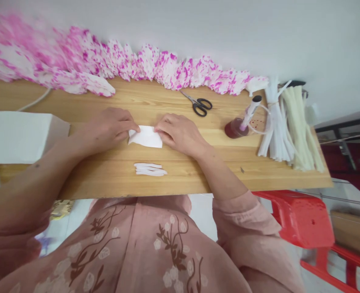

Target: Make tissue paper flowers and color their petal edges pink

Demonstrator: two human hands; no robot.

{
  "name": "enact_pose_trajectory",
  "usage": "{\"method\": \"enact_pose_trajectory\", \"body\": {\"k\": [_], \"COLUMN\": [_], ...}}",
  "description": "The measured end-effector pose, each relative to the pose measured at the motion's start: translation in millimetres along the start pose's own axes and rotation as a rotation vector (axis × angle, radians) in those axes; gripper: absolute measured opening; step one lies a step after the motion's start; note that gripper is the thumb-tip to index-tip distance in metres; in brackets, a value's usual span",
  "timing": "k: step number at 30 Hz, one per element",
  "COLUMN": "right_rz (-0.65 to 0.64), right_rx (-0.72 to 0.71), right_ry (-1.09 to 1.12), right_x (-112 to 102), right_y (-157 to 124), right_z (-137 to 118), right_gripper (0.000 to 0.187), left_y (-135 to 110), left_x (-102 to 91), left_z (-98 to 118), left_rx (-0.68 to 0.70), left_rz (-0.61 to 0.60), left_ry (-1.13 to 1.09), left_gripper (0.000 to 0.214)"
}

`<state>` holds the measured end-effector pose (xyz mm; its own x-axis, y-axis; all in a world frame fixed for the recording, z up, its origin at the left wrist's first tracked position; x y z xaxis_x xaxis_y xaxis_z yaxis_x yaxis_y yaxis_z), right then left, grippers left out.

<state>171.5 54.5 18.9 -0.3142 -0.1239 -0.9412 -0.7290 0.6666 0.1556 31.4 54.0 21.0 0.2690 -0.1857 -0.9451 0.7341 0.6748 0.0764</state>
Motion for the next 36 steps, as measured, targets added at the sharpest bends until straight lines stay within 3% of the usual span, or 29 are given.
{"method": "enact_pose_trajectory", "body": {"k": [8,14,19,24,36], "right_rz": [-0.021,-0.010,-0.002,0.017,0.060], "right_rx": [0.054,0.137,0.079,0.037,-0.006], "right_ry": [-0.062,-0.125,-0.167,-0.152,-0.101], "right_x": [0.6,4.9,7.5,4.8,8.6], "right_y": [4.7,4.7,4.9,6.1,12.0], "right_z": [-1.4,4.3,0.8,-1.9,-7.2], "right_gripper": [0.031,0.035,0.042,0.043,0.046], "left_y": [4.3,11.7,12.2,12.7,13.6], "left_x": [-4.4,3.8,3.6,7.8,7.8], "left_z": [7.7,5.4,2.8,4.7,5.6], "left_rx": [-0.027,-0.075,-0.133,-0.098,-0.076], "left_rz": [-0.038,-0.057,-0.013,-0.065,-0.035], "left_ry": [0.030,0.115,0.182,0.181,0.143], "left_gripper": [0.035,0.031,0.027,0.031,0.031]}}
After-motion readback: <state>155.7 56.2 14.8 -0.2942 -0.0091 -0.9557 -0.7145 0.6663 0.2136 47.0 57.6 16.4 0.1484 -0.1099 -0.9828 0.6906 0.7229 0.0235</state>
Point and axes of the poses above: each hand's wrist, its own y-axis towards the middle knuckle, its own x-axis out of the palm, z = x × y, the point moved 9 cm from there along y, towards the middle knuckle, and after that the axes turned 3 degrees about -z, right-handed, at the moved point
